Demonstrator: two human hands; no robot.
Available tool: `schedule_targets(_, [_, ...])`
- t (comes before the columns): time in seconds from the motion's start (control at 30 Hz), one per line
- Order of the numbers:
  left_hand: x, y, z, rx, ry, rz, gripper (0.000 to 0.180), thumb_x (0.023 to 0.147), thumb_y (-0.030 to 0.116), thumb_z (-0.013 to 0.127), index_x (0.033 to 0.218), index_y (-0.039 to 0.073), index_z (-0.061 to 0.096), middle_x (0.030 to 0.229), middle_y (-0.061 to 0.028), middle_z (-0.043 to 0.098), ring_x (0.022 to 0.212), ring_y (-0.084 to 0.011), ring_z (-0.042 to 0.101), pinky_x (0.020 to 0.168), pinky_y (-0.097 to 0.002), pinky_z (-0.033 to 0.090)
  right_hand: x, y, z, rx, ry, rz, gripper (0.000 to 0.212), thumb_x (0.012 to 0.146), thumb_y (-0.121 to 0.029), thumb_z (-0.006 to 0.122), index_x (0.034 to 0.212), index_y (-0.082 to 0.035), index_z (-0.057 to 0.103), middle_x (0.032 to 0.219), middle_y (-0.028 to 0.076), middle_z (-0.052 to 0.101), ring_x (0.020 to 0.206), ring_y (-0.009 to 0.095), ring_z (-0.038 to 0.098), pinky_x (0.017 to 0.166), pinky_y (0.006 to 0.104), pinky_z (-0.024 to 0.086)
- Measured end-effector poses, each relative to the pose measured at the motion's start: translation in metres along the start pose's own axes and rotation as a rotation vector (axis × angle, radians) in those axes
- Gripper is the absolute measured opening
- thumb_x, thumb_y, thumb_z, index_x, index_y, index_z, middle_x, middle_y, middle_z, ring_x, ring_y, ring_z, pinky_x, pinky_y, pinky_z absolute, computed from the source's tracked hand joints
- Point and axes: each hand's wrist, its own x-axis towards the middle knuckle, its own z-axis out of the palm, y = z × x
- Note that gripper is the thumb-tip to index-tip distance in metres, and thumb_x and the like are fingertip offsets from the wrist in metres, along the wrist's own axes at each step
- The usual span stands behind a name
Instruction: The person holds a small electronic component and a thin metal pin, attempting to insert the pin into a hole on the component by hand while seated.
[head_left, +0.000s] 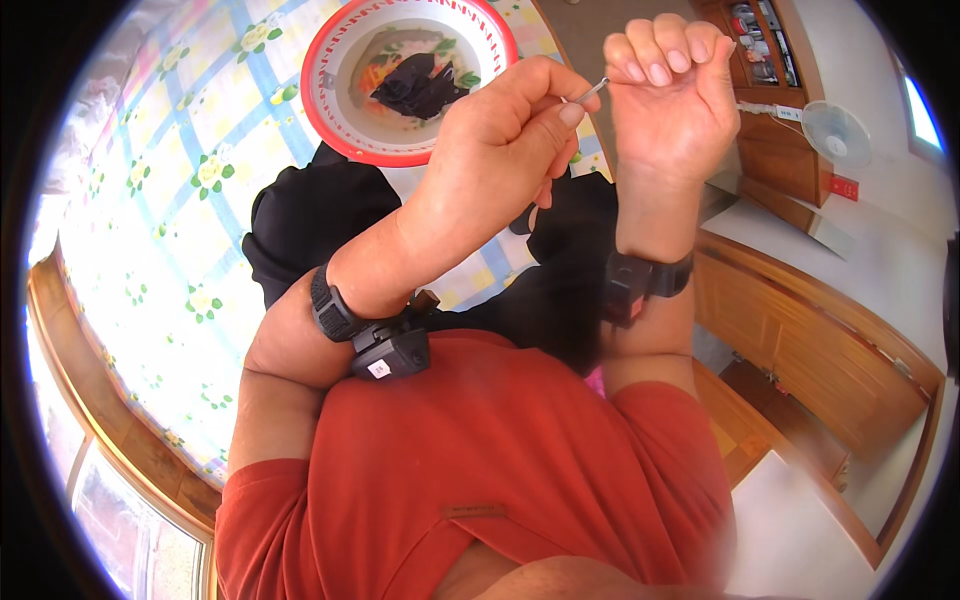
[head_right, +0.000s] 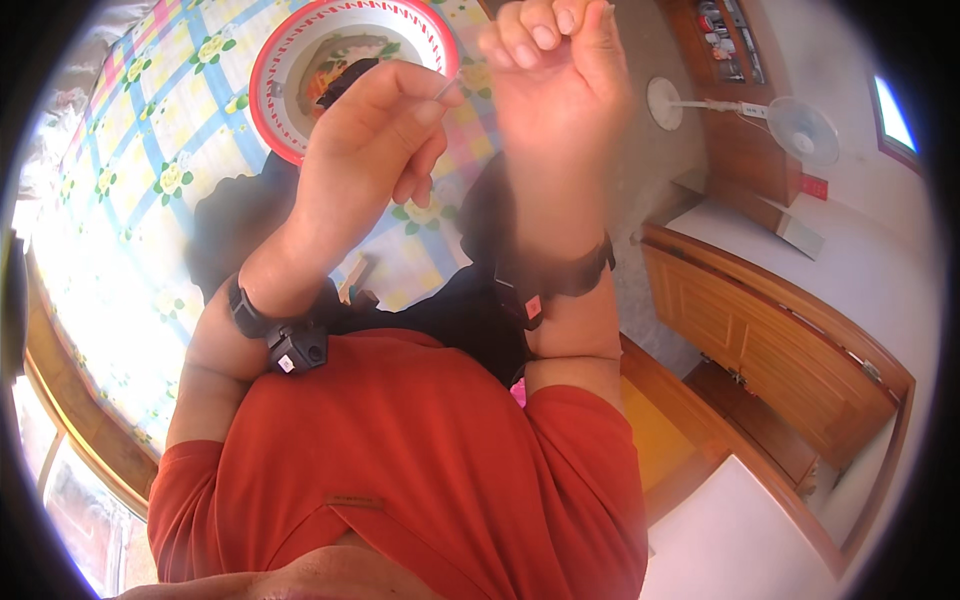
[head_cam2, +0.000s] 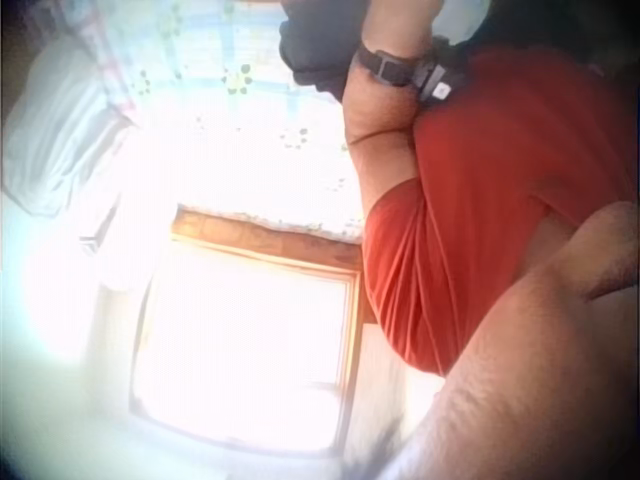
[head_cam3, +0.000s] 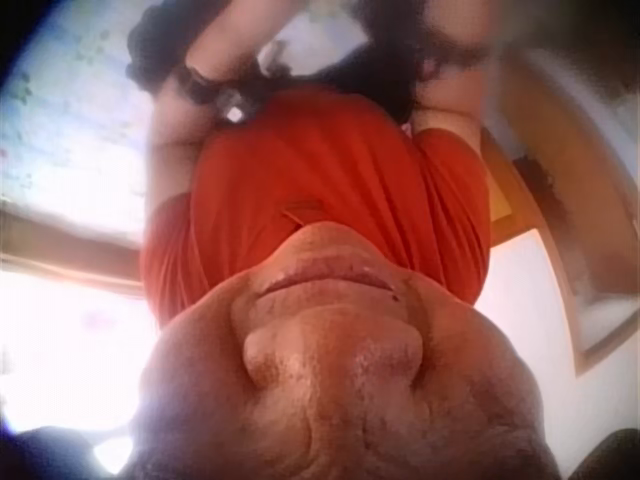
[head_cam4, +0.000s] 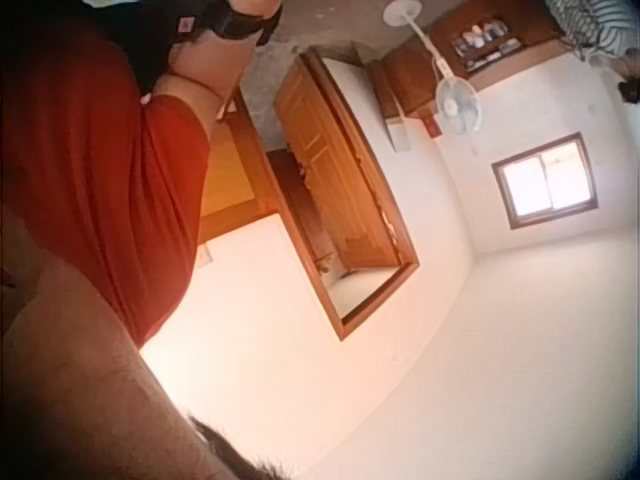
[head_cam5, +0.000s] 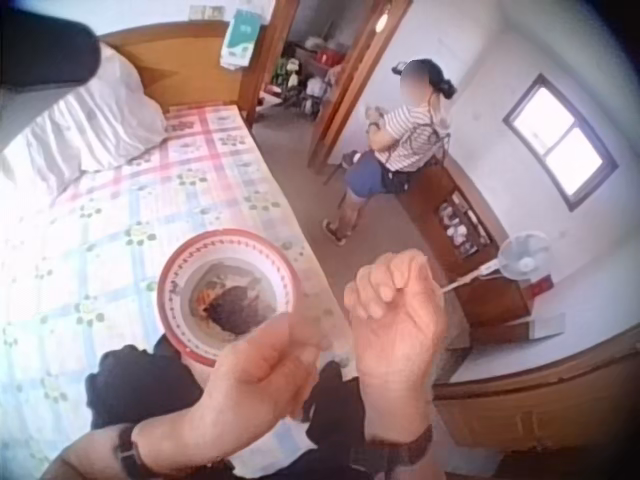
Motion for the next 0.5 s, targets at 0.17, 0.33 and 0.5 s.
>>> schedule_targets(0.17, [0.000,-0.005,-0.002,-0.098,0.003,0.024,0.008,0.096,0.006,0.047,0.099,0.001,0.054,0.060,-0.0010,0.050,0.046,-0.0044,0.047,0.042,-0.0200,0.039,-0.002,0.015,0.034,0.306,0.068,0.036,0.035,0.101,-0.032,0.038,0.071,-0.015,0.040,0.067,-0.002,0.036,0.065,0.013,0.037,0.070,0.0304,0.034])
schedule_targets(0.33, [0.001,-0.005,-0.001,-0.109,-0.019,0.017,0.009,0.096,0.005,0.047,0.100,0.001,0.054,0.060,-0.0010,0.050,0.045,-0.0044,0.047,0.042,-0.0200,0.039,-0.003,0.018,0.033,0.351,0.100,0.029,0.038,0.101,-0.033,0.037,0.068,-0.015,0.039,0.065,-0.003,0.035,0.064,0.012,0.037,0.070,0.0312,0.034])
schedule_targets(0.5, [0.000,-0.001,0.001,-0.082,-0.045,-0.026,0.014,0.097,0.007,0.044,0.108,0.002,0.051,0.058,-0.0018,0.046,0.045,-0.0067,0.039,0.045,-0.0209,0.040,-0.003,0.021,0.037,0.366,0.114,0.015,0.038,0.101,-0.033,0.038,0.068,-0.015,0.040,0.065,-0.003,0.036,0.064,0.013,0.038,0.070,0.0310,0.034])
